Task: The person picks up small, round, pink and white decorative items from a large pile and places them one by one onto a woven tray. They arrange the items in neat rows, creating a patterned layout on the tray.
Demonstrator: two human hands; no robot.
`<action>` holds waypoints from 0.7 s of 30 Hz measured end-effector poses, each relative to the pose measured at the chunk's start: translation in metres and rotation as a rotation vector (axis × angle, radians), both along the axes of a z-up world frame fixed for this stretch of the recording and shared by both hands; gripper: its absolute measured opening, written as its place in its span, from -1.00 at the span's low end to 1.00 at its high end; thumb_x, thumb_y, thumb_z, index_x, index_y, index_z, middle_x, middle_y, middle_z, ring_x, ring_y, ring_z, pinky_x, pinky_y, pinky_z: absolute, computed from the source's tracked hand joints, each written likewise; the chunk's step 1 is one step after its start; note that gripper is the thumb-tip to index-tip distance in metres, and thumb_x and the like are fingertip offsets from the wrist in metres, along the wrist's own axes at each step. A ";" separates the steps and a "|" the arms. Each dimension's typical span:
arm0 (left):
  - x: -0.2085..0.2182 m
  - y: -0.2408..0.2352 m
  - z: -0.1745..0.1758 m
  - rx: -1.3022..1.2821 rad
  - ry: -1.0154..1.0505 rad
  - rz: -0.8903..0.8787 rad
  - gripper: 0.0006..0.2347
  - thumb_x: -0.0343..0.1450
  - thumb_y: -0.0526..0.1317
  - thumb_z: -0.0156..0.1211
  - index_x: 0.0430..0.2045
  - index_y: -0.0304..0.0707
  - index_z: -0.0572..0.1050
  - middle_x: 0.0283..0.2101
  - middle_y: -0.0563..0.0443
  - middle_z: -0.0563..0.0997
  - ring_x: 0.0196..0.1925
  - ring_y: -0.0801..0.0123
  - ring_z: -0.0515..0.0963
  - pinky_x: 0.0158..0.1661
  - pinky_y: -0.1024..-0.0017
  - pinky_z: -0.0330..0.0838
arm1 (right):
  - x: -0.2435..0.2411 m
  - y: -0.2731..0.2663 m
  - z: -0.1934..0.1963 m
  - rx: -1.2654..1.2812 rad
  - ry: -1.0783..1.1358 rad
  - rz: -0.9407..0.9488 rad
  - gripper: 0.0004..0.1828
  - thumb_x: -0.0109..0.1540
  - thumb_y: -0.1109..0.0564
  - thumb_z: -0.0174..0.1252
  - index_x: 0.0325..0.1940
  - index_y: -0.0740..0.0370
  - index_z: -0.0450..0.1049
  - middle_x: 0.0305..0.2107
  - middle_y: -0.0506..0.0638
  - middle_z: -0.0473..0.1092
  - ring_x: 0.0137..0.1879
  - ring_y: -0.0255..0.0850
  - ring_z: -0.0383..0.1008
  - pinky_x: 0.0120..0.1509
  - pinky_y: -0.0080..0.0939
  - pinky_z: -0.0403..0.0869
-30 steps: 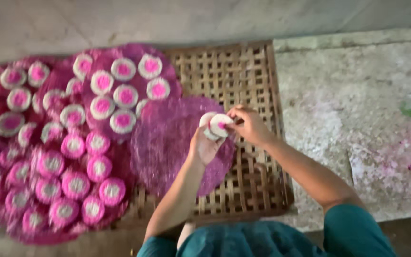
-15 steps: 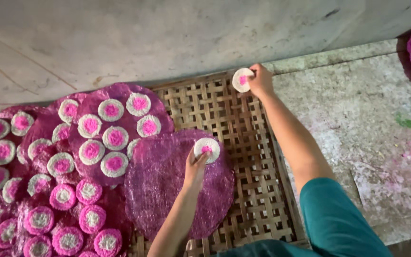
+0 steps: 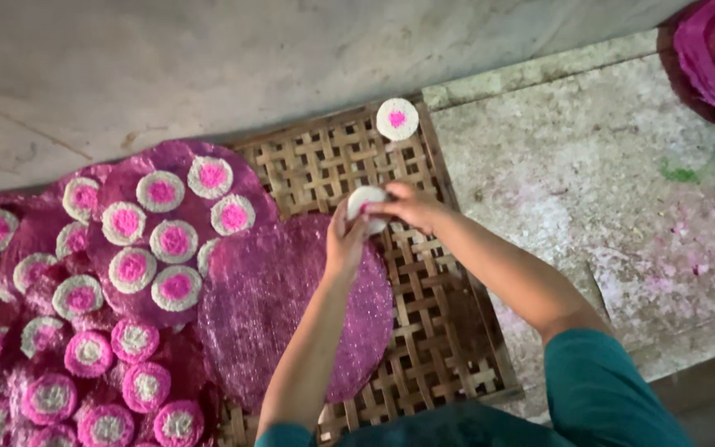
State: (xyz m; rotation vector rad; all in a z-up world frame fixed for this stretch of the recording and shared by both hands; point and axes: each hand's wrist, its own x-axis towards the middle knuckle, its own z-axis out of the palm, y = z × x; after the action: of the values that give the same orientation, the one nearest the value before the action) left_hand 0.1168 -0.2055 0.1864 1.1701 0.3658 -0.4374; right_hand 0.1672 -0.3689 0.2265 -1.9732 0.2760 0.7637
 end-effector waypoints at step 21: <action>-0.179 0.158 -0.036 1.047 -0.270 0.095 -0.71 0.44 -0.33 0.19 0.06 -0.25 0.47 0.07 -0.16 0.47 -0.01 0.19 0.54 -0.02 0.27 0.52 | 0.001 0.016 0.000 -0.599 -0.754 0.107 -0.41 0.32 0.09 0.08 0.44 0.30 0.28 0.06 0.30 0.40 0.13 0.18 0.46 0.13 0.16 0.53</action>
State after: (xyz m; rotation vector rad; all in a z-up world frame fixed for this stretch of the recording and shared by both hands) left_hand -0.0620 -0.0475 0.1504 2.1872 0.4216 0.0409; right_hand 0.1680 -0.3526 0.2269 -2.6984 -0.0722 -0.0659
